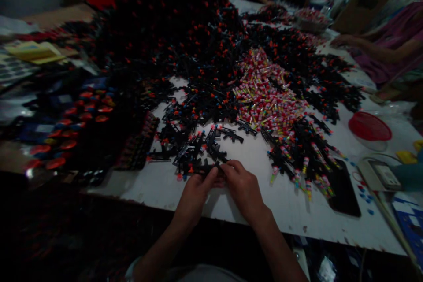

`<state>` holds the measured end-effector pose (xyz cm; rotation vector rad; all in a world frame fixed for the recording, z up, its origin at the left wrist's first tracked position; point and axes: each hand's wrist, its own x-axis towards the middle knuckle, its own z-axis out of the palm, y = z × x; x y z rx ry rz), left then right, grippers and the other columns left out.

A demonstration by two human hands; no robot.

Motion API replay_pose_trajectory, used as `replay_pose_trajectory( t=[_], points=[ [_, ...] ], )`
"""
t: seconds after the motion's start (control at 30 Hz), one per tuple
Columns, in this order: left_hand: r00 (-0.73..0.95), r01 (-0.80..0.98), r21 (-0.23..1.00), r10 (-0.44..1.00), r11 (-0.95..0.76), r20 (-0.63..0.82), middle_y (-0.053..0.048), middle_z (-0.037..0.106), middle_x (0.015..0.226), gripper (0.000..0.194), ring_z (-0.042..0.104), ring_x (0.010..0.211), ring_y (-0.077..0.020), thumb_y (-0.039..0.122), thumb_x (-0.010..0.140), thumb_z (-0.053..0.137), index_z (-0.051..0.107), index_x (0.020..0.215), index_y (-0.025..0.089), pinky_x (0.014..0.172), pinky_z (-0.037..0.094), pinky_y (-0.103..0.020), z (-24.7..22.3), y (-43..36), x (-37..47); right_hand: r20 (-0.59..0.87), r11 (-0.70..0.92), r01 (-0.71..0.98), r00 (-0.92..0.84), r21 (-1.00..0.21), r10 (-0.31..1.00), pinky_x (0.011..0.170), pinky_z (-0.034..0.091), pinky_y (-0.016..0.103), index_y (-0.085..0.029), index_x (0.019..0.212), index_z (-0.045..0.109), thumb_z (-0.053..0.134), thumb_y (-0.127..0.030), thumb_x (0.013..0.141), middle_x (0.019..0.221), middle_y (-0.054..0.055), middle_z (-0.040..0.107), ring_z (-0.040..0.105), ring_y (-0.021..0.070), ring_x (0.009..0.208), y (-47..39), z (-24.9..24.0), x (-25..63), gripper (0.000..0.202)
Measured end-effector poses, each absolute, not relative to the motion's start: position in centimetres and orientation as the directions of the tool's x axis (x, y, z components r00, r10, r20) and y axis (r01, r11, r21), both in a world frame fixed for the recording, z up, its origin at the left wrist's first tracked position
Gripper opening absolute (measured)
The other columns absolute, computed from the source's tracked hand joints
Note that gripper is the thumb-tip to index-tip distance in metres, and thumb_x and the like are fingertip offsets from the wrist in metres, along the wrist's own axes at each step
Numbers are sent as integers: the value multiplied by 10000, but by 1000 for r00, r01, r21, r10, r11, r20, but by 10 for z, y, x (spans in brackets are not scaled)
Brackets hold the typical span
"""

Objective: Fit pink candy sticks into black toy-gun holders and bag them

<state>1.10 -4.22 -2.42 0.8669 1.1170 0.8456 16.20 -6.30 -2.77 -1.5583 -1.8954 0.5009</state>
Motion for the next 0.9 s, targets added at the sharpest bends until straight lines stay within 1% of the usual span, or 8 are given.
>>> replay_pose_trajectory(
  t=[0.1,0.17,0.27,0.3,0.37,0.5,0.67,0.9],
  points=[
    [123,-81,905,905,417,-406,-55,683,638,342,627,623,-155,440,773,629,671,720,105,656,504,-255,-20,-40,9,122,85,626,16,-775,992,763,520,298,-232,1201,492,550,-206,854,1083,67,549,598,159,841,-72,-28,160,353],
    [98,-66,904,904,422,-415,-55,688,638,328,630,620,-154,426,769,638,677,731,103,644,500,-248,-16,-39,6,75,1,558,110,-830,991,733,524,302,-208,1141,489,591,-266,830,1044,68,536,591,158,809,-72,-27,163,333],
    [143,-96,898,899,430,-415,-74,718,741,307,652,660,-170,397,756,657,686,820,98,634,516,-256,-9,-39,3,100,62,483,53,-873,994,853,489,321,-202,953,547,488,-263,886,1110,85,530,557,184,1027,-72,-21,169,108],
    [166,-114,894,896,433,-412,-80,724,774,310,658,673,-176,391,752,662,686,851,98,635,522,-262,-8,-40,2,104,85,460,16,-884,994,881,474,323,-203,924,564,464,-260,899,1127,84,539,543,186,1069,-72,-18,170,118],
    [193,-143,885,889,444,-415,-85,727,802,321,666,685,-185,386,744,671,682,888,100,639,532,-274,-7,-41,2,61,60,414,-11,-908,998,858,477,309,-211,972,588,466,-274,905,1086,68,591,578,175,1021,-74,-16,170,153],
    [200,-136,873,876,468,-438,-64,717,712,309,651,618,-171,390,743,676,675,855,102,635,531,-280,-11,-45,1,-116,-122,362,37,-924,993,707,504,274,-230,1176,516,516,-310,883,912,16,669,653,146,759,-77,-15,167,304],
    [252,-91,899,884,428,-395,-42,691,628,274,622,586,-151,390,768,649,673,742,119,640,506,-261,-11,-45,-2,-181,-181,342,31,-922,983,648,480,260,-215,982,534,565,-350,852,741,-21,656,640,146,664,-78,-16,165,190],
    [251,-51,910,887,412,-387,-32,694,622,233,614,582,-145,360,772,644,675,763,129,629,489,-252,-9,-45,-3,-170,-170,311,27,-935,985,626,438,229,-196,943,589,551,-324,866,656,-31,631,600,125,629,-77,-16,166,155]
  ],
)
